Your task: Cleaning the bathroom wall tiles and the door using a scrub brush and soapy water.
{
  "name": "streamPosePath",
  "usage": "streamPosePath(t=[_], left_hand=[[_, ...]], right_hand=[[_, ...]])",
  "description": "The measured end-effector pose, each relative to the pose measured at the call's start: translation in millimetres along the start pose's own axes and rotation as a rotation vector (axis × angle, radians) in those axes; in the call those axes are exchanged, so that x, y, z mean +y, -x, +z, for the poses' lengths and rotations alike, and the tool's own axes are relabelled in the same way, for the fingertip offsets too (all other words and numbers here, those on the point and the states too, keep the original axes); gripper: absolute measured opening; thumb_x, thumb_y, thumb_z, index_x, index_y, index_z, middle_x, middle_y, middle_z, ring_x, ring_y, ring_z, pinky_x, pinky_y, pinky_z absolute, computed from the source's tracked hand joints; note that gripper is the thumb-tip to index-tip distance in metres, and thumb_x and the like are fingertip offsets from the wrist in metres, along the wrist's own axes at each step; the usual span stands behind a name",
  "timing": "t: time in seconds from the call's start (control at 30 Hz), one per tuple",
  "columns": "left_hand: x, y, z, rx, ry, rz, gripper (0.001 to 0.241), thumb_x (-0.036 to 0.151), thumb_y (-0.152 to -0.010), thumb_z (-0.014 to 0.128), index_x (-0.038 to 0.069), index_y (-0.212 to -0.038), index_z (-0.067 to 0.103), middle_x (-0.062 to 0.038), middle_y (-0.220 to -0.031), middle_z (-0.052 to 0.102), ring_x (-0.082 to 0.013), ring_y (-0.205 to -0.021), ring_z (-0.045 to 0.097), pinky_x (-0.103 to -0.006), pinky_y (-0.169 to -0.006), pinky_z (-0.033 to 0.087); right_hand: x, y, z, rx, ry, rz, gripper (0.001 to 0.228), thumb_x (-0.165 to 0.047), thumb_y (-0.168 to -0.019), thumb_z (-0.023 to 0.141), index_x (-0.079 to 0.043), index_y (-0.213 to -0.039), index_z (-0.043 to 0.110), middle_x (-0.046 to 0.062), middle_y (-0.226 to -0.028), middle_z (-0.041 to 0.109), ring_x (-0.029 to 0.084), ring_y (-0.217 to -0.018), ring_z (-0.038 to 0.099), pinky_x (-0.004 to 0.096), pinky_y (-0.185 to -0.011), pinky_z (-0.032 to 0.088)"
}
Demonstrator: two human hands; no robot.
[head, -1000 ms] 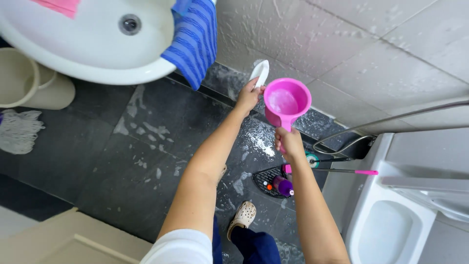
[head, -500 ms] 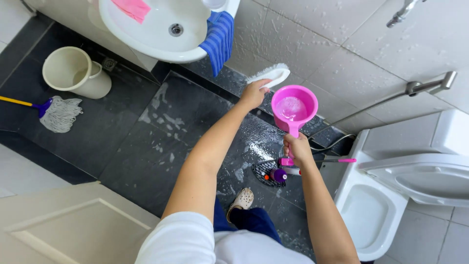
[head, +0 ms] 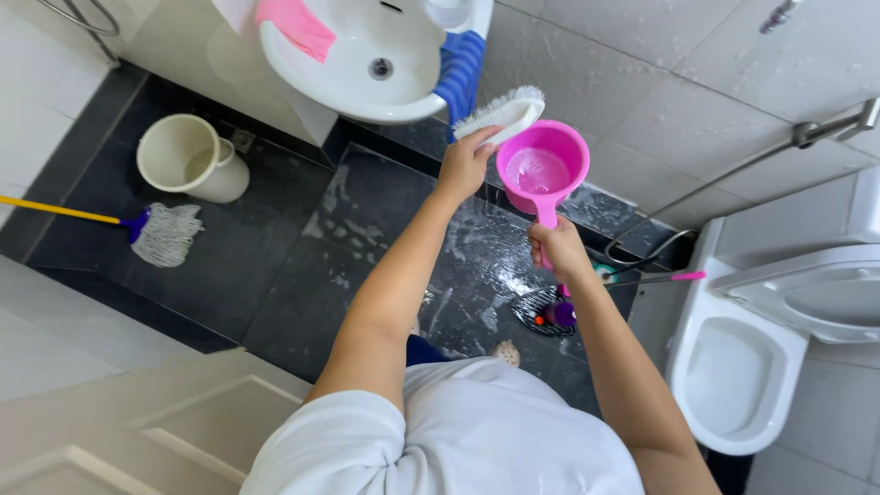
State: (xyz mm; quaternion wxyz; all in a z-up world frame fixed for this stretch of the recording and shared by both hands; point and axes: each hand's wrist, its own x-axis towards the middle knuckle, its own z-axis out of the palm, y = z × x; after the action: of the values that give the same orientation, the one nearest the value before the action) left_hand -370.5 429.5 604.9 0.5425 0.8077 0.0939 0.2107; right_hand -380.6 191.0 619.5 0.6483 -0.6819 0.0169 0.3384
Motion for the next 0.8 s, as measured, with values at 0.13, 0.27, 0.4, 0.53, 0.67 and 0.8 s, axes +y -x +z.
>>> streamPosePath(t=[0.13,0.27,0.4,0.53,0.67,0.8], left_hand=[[-11,-3,-74,0.032,0.018,0.081,0.029,0.006,-0.098,0.063,0.009,-0.127,0.069,-0.015,-0.103,0.078,-0.0261,-0.095,0.078,-0.0361,-0.083,0.059],[-37,-9,-135,0.056,-0.011,0.023,0.03,0.006,-0.098,0.063,0.01,-0.126,0.07,-0.014,-0.101,0.079,-0.0225,-0.093,0.079,-0.035,-0.082,0.059],[-44,-26,-186,0.126,-0.045,0.11,0.028,0.004,-0.098,0.062,0.007,-0.125,0.069,-0.015,-0.113,0.076,-0.0224,-0.096,0.078,-0.0343,-0.084,0.059],[-48,-41,-224,0.15,-0.087,0.053,0.029,0.002,-0.099,0.059,0.007,-0.126,0.07,-0.015,-0.115,0.072,-0.0228,-0.097,0.076,-0.0336,-0.085,0.058],[-64,-66,-243,0.245,-0.092,0.061,0.029,0.001,-0.099,0.058,0.008,-0.126,0.069,-0.015,-0.117,0.071,-0.0223,-0.098,0.077,-0.0336,-0.086,0.058],[-80,-86,-243,0.332,-0.106,0.041,0.029,0.001,-0.099,0.059,0.008,-0.126,0.07,-0.014,-0.116,0.074,-0.0222,-0.098,0.077,-0.0346,-0.088,0.058]], right_hand=[[-22,-5,55,-0.065,0.032,0.012,0.011,-0.008,-0.088,0.063,-0.005,-0.092,0.053,0.003,-0.064,0.053,0.013,-0.043,0.049,0.03,-0.038,0.039],[-32,-25,102,-0.112,0.016,0.02,0.012,-0.007,-0.088,0.062,-0.005,-0.096,0.054,0.002,-0.065,0.053,0.012,-0.044,0.049,0.03,-0.039,0.041],[-51,-38,147,-0.154,0.019,0.008,0.011,-0.009,-0.089,0.061,-0.006,-0.096,0.054,0.002,-0.065,0.052,0.012,-0.044,0.049,0.029,-0.039,0.041],[-64,-71,177,-0.198,0.004,-0.032,0.011,-0.007,-0.089,0.061,-0.004,-0.096,0.054,0.003,-0.064,0.052,0.013,-0.043,0.048,0.03,-0.039,0.04],[-80,-109,194,-0.229,-0.021,-0.013,0.013,-0.005,-0.088,0.061,-0.004,-0.097,0.052,0.003,-0.064,0.051,0.013,-0.042,0.048,0.03,-0.038,0.039],[-96,-157,197,-0.297,0.05,-0.035,0.016,-0.005,-0.087,0.06,-0.005,-0.101,0.052,0.002,-0.065,0.052,0.013,-0.041,0.049,0.03,-0.037,0.04]])
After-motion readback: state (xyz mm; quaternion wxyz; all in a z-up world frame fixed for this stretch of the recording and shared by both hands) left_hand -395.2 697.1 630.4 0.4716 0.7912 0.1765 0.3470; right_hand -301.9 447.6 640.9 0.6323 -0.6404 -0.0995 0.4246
